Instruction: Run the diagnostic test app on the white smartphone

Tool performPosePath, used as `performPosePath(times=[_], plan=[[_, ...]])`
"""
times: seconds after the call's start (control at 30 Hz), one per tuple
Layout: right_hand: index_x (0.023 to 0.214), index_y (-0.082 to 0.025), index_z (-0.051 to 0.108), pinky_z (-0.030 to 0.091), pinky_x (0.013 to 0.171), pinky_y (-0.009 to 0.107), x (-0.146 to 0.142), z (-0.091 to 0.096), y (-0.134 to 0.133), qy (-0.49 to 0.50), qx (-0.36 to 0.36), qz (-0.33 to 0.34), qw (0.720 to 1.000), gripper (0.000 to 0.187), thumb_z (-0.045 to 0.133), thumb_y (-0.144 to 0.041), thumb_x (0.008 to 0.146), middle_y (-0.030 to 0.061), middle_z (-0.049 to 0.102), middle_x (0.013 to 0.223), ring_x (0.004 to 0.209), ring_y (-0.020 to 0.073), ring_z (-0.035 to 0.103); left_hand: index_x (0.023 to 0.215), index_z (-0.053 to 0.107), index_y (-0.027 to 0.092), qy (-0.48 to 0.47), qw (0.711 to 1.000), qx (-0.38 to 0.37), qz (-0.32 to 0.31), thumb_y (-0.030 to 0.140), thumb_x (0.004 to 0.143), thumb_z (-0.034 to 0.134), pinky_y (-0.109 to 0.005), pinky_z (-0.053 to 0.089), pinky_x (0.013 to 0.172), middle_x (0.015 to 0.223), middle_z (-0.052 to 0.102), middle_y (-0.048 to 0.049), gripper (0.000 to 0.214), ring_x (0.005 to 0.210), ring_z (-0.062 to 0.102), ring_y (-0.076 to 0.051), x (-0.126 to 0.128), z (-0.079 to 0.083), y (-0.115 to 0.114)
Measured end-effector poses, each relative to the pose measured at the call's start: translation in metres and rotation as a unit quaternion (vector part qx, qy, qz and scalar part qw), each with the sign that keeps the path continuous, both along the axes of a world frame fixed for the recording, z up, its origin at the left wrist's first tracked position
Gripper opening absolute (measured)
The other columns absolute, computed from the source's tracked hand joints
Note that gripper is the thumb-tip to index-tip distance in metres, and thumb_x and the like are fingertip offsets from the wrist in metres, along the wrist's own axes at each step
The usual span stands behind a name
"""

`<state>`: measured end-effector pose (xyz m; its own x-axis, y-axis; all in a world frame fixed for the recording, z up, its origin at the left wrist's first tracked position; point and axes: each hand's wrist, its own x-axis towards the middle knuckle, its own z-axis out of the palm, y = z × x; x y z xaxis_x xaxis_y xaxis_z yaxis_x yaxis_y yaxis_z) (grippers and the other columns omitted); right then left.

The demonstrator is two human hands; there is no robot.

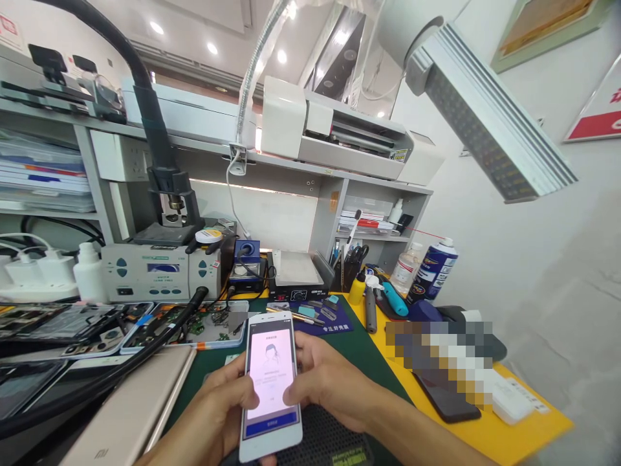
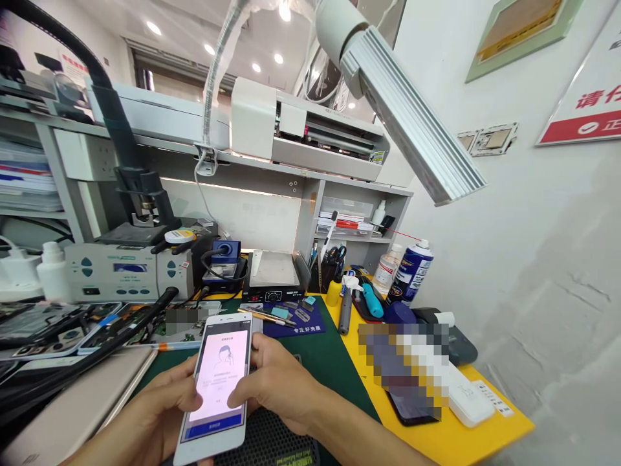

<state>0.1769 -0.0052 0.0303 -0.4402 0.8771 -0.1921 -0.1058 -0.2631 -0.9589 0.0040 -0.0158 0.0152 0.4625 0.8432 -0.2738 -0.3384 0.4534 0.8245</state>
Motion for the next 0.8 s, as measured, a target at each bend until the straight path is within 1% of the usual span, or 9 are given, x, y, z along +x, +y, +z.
performPosePath(times=[0.17, 0.23, 0.43, 0.67, 0.8], plan=[[0.113, -0.016, 0.060, 0.050, 0.073, 0.033, -0.0011, -0.0008, 0.0002, 0.003, 0.001, -0.006, 1.000, 0.069, 0.076, -0.005, 0.048, 0.0064, 0.072, 0.102, 0.092, 0.0273, 0.069, 0.130, 0.051, 0.012, -0.003, 1.000, -0.001, -0.006, 0.009, 0.063, 0.053, -0.038, 0.055, 0.046, 0.085, 0.075, -0.0105, 0.067, 0.065, 0.068, -0.028, -0.0005, 0.0021, -0.0001], [0.112, -0.015, 0.059, 0.050, 0.075, 0.034, -0.0020, 0.0000, -0.0002, 0.008, 0.000, -0.005, 1.000, 0.068, 0.077, -0.005, 0.047, 0.0063, 0.072, 0.100, 0.092, 0.0277, 0.069, 0.129, 0.051, 0.012, -0.001, 1.000, -0.003, -0.005, 0.009, 0.063, 0.053, -0.038, 0.055, 0.046, 0.084, 0.075, -0.0102, 0.066, 0.063, 0.067, -0.027, -0.0008, 0.0027, -0.0002], [0.112, -0.015, 0.059, 0.048, 0.071, 0.032, -0.0032, 0.0001, -0.0006, 0.006, -0.007, -0.007, 1.000, 0.069, 0.077, -0.006, 0.047, 0.0064, 0.073, 0.098, 0.088, 0.0276, 0.069, 0.130, 0.048, 0.011, 0.003, 1.000, -0.003, -0.006, 0.009, 0.062, 0.053, -0.037, 0.055, 0.047, 0.079, 0.073, -0.0085, 0.068, 0.063, 0.066, -0.026, -0.0008, 0.0018, -0.0001], [0.113, -0.014, 0.060, 0.049, 0.074, 0.033, -0.0021, -0.0005, -0.0015, -0.001, 0.001, -0.011, 1.000, 0.066, 0.077, -0.006, 0.050, 0.0055, 0.073, 0.097, 0.091, 0.0272, 0.070, 0.133, 0.046, 0.012, -0.009, 1.000, -0.005, 0.002, 0.011, 0.062, 0.054, -0.038, 0.054, 0.045, 0.082, 0.073, -0.0090, 0.071, 0.064, 0.067, -0.028, -0.0001, -0.0005, 0.0006], [0.115, -0.015, 0.059, 0.049, 0.067, 0.030, -0.0020, -0.0010, -0.0010, -0.009, 0.001, -0.016, 1.000, 0.065, 0.076, -0.007, 0.052, 0.0061, 0.074, 0.099, 0.088, 0.0257, 0.070, 0.139, 0.039, 0.011, 0.004, 1.000, -0.003, 0.000, 0.012, 0.066, 0.056, -0.038, 0.054, 0.044, 0.088, 0.075, -0.0123, 0.075, 0.065, 0.068, -0.028, 0.0002, 0.0013, -0.0002]])
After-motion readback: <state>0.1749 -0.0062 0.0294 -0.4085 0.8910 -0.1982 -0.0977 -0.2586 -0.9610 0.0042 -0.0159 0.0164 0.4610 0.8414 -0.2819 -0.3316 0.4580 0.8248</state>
